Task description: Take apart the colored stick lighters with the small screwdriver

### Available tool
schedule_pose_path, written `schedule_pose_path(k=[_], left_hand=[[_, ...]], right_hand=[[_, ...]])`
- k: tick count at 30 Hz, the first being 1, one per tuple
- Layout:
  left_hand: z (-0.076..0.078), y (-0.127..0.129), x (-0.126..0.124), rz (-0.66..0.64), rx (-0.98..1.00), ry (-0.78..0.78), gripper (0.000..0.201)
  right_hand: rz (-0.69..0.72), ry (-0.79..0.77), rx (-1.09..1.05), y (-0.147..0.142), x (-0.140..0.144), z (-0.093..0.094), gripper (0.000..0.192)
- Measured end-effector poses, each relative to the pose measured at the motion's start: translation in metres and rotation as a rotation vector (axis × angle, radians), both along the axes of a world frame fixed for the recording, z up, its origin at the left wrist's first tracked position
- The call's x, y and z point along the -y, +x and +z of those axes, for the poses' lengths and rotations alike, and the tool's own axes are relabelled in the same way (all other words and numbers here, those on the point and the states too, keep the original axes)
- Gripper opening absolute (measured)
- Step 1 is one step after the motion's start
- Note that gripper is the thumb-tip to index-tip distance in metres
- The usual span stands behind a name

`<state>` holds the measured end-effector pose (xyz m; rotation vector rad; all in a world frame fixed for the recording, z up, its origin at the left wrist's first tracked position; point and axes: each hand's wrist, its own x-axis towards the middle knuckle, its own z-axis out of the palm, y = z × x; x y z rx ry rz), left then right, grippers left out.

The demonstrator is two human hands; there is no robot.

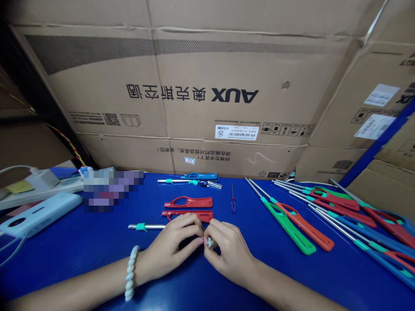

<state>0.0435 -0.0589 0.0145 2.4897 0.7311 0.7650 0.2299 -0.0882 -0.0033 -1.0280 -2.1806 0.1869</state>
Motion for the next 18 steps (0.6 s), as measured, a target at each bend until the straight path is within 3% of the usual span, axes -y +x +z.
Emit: schedule_pose_path(k=[6, 12, 18], left_hand=[[-0.001, -0.001, -0.002, -0.006, -0.009, 0.016, 0.014], [-0.001, 0.001, -0.006, 0.02, 0.182, -0.207, 0.021], [-0.001, -0.001, -0.011, 0.048, 0.272, -0.288, 0.025]], right_hand=[[0.038, -0.01, 0.025, 0.0, 0.001, 0.001, 0.013], [0.047, -0.048, 0.053, 0.003, 0.002, 0.003, 0.003], [0.06, -0.04, 0.082, 0.006, -0.001, 0.007, 0.012]])
